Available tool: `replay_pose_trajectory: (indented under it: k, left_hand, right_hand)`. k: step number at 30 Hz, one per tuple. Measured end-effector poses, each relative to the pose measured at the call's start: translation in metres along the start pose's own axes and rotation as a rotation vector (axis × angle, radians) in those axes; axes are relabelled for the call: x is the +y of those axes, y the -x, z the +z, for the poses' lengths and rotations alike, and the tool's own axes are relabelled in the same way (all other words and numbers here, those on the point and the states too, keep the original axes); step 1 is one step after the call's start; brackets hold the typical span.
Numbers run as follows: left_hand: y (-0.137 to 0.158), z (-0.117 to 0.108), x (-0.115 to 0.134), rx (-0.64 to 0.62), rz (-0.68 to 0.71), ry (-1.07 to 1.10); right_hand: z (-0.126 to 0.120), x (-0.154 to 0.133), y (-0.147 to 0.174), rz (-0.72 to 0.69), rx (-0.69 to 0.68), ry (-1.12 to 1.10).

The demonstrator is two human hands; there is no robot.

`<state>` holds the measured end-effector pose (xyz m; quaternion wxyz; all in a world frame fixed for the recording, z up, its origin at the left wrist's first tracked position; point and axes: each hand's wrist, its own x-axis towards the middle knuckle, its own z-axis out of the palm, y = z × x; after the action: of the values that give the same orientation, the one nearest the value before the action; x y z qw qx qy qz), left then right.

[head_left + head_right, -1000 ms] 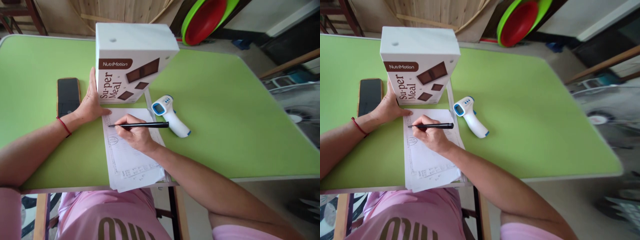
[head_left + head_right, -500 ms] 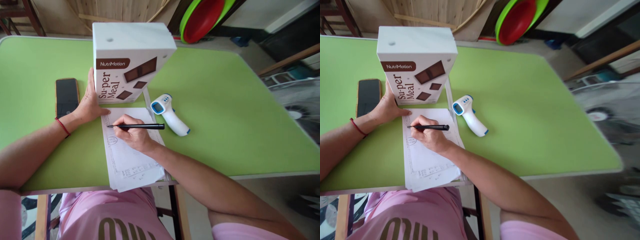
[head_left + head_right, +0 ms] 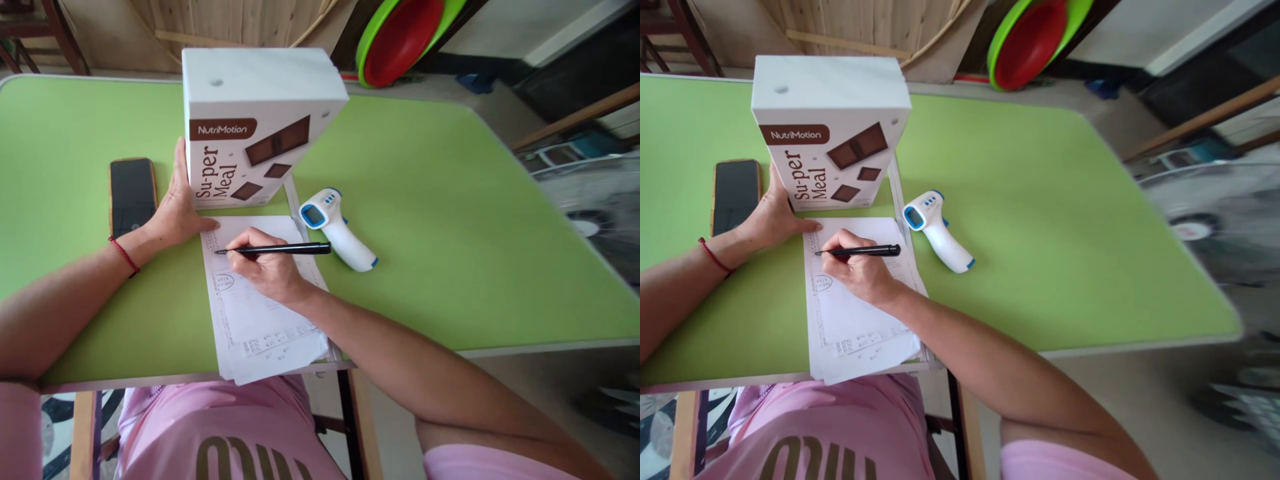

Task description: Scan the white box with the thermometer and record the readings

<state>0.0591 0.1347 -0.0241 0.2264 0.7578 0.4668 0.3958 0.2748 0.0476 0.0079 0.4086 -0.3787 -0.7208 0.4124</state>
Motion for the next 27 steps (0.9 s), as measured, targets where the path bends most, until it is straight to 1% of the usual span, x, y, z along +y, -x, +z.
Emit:
replay_pose_trajectory:
  k: [4, 9, 15, 18, 20, 23, 27]
  left_hand:
    - [0.0, -0.003, 0.003, -0.022, 0.004, 0.014]
    - [0.0, -0.007, 0.007, -0.04, 0.008, 0.013]
    - [-0.001, -0.01, -0.001, -0.077, 0.032, 0.054]
    - [-0.001, -0.011, -0.001, -0.074, 0.039, 0.074]
    - [-0.001, -0.011, 0.002, -0.067, 0.022, 0.072]
    - [0.0, -0.012, 0.008, -0.067, -0.018, 0.058]
    - [-0.001, -0.013, 0.012, -0.062, -0.032, 0.068]
  right_hand:
    - [0.0, -0.001, -0.001, -0.025, 0.01, 0.02]
    - [-0.001, 0.0, 0.0, -0.017, -0.028, 0.0]
    - [-0.001, 0.003, 0.001, 0.016, -0.043, 0.018]
    - [-0.002, 0.003, 0.0, -0.002, -0.039, 0.023]
    - [-0.002, 0.002, 0.0, -0.017, -0.03, 0.026]
    - [-0.002, 0.001, 0.0, -0.001, -0.012, 0.034]
    - [-0.002, 0.001, 0.0, -0.02, -0.012, 0.069]
